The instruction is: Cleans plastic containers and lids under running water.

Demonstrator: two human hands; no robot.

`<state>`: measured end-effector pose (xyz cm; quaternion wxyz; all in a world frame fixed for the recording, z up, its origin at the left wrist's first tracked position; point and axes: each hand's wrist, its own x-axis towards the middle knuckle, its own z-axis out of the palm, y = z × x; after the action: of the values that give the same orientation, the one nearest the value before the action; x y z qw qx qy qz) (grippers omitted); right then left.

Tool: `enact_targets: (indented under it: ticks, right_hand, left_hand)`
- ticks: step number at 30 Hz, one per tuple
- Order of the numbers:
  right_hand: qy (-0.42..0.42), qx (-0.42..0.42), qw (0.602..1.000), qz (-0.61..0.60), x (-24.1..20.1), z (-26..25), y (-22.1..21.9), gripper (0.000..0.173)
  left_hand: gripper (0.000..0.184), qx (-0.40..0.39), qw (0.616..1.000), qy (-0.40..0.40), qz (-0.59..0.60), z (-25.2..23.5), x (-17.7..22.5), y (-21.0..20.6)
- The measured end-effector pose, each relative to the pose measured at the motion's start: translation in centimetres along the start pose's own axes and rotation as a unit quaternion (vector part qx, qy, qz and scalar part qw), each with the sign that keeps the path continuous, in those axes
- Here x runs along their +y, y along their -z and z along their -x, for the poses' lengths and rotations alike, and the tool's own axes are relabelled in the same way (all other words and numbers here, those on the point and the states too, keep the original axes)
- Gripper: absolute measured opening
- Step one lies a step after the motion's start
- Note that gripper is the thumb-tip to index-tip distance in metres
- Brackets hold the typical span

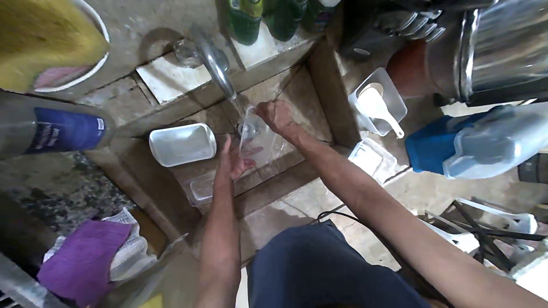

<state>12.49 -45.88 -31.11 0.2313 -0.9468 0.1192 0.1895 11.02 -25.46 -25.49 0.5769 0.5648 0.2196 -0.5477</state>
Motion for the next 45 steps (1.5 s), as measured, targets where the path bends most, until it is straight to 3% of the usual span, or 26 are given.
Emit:
enact_targets:
  ticks: [3, 5, 7, 9, 12, 14, 16, 19, 22, 26, 30, 31, 34, 36, 41, 43, 45]
  right_hand:
    - [-0.071, -0.022, 0.997, -0.020, 0.7, 0.3, -0.7, 0.044]
    - [-0.104, -0.012, 0.993, -0.061, 0.5, 0.8, -2.0, 0.041]
    - [-0.114, -0.005, 0.980, -0.164, -0.2, 1.0, -4.2, 0.042]
    - [-0.130, -0.025, 0.939, -0.317, -0.3, 1.0, -6.3, 0.040]
    - [-0.179, 0.015, 0.852, -0.492, 2.0, 1.7, -6.5, 0.042]
    - [-0.194, 0.048, 0.834, -0.514, 4.6, 2.2, -5.4, 0.048]
    - [-0.181, 0.068, 0.848, -0.493, 5.7, 2.8, -5.0, 0.048]
    - [-0.108, 0.069, 0.899, -0.419, 4.1, 2.9, -5.7, 0.039]
    - [-0.056, 0.047, 0.921, -0.383, 3.3, 3.3, -6.5, 0.042]
    - [0.029, 0.087, 0.901, -0.423, 5.2, 5.3, -6.5, 0.039]
    - [0.047, 0.196, 0.857, -0.474, 6.5, 7.9, -6.9, 0.039]
    - [0.044, 0.220, 0.844, -0.487, 6.6, 8.5, -6.8, 0.039]
    - [0.037, 0.269, 0.805, -0.527, 7.1, 11.4, -5.4, 0.036]
    - [0.025, 0.311, 0.805, -0.504, 8.3, 13.9, -4.0, 0.034]
    - [-0.050, 0.377, 0.874, -0.303, 13.5, 22.9, 1.7, 0.023]
    - [-0.130, 0.352, 0.887, -0.269, 15.9, 27.0, 3.7, 0.027]
    - [-0.246, 0.316, 0.880, -0.256, 18.3, 30.2, 4.8, 0.033]
  left_hand:
    - [0.056, 0.068, 0.997, -0.046, 0.012, 1.1, 0.2, 1.0]
    - [0.040, 0.162, 0.983, -0.081, -0.013, 1.0, 0.5, 1.2]
    - [0.042, 0.221, 0.967, -0.123, -0.028, -0.2, 0.5, 2.4]
    - [0.051, 0.257, 0.941, -0.213, -0.051, -4.2, -1.7, 4.7]
    - [0.057, 0.230, 0.933, -0.250, -0.121, -7.6, -2.2, 3.6]
    - [0.057, 0.181, 0.946, -0.239, -0.121, -9.4, -1.7, 1.6]
    - [0.057, 0.177, 0.948, -0.239, -0.115, -10.7, -1.6, 1.0]
    - [0.059, 0.197, 0.935, -0.259, -0.145, -11.0, -1.9, 4.1]
    - [0.044, 0.171, 0.928, -0.246, -0.223, -8.5, -2.1, 6.5]
    - [0.045, 0.173, 0.819, -0.352, -0.419, -4.3, -2.8, 6.0]
    - [0.039, 0.121, 0.634, -0.545, -0.534, 0.7, -3.8, 0.7]
    - [0.035, 0.101, 0.603, -0.586, -0.532, 1.4, -4.0, -0.8]
    - [0.028, 0.064, 0.567, -0.647, -0.506, 2.6, -5.2, -4.0]
    - [0.029, 0.059, 0.574, -0.657, -0.486, 3.1, -6.1, -5.5]
    - [0.060, 0.026, 0.691, -0.608, -0.391, 4.1, -7.5, -9.4]
    - [0.059, 0.016, 0.705, -0.594, -0.388, 3.9, -8.3, -8.4]
    - [0.045, 0.041, 0.722, -0.553, -0.414, 3.7, -9.3, -4.5]
